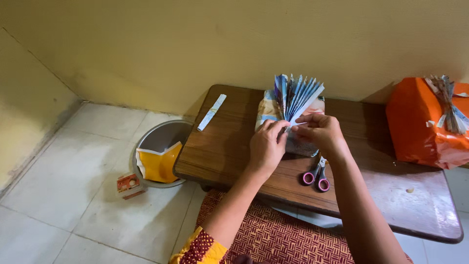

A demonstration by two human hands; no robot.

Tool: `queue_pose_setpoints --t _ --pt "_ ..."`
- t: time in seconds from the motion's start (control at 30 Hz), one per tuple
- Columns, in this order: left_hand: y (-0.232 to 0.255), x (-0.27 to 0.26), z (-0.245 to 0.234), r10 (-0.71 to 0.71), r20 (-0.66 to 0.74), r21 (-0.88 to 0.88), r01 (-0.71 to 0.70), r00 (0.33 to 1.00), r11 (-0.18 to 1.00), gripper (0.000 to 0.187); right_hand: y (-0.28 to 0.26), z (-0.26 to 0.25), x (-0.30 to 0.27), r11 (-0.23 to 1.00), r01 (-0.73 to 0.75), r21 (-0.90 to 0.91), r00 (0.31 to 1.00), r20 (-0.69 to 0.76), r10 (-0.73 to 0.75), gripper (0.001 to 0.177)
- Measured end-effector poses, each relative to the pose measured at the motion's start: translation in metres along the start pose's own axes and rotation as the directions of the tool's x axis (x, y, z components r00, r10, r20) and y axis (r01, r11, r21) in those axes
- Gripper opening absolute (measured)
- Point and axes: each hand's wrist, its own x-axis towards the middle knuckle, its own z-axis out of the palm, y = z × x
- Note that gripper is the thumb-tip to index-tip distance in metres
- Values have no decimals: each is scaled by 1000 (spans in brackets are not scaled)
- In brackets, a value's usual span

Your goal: The person assembles a paper fan by folding printed sheets and securing them with tape. They use scissors to cut tape and repeatedly adjust the folded sheets to maintain the fan shape.

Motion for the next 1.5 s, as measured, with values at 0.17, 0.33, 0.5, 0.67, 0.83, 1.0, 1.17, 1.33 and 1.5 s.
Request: queue_pose_setpoints --t 0.17,0.33,0.5,0.67,0.83,1.0,1.17,1.33,1.5 --pt "2 -2 -2 58 -16 25 -58 998 998 25 0 -1 0 1000 -17 -1 1000 -3 17 21" --pt "1 -2 0 34 -19 28 -33 999 999 23 -7 -2 -4 999 -44 -17 998 50 45 23" --pt "1 -1 3 44 -26 60 -42 999 997 22 -14 -2 -4 996 -88 -28 994 62 89 26" --pt "3 -1 4 29 -18 75 -28 999 997 19 -8 -4 -4 998 -53 17 993 109 51 27" --pt "4 0 4 30 -9 99 -29 999 995 20 1 -3 1 994 -67 87 995 82 60 27" --pt "4 1 3 37 25 111 -40 999 993 19 2 1 2 994 -75 81 997 43 71 32" --pt "6 0 3 44 -3 121 -43 999 992 18 -3 13 -9 996 82 40 996 -29 -81 47" --pt "6 -4 8 69 -54 109 -63 996 992 25 -17 22 -19 976 145 -160 984 -80 -160 57" --pt "-1 -6 18 47 -30 120 -43 998 992 32 -30 26 -22 880 210 -426 965 -57 -257 59"
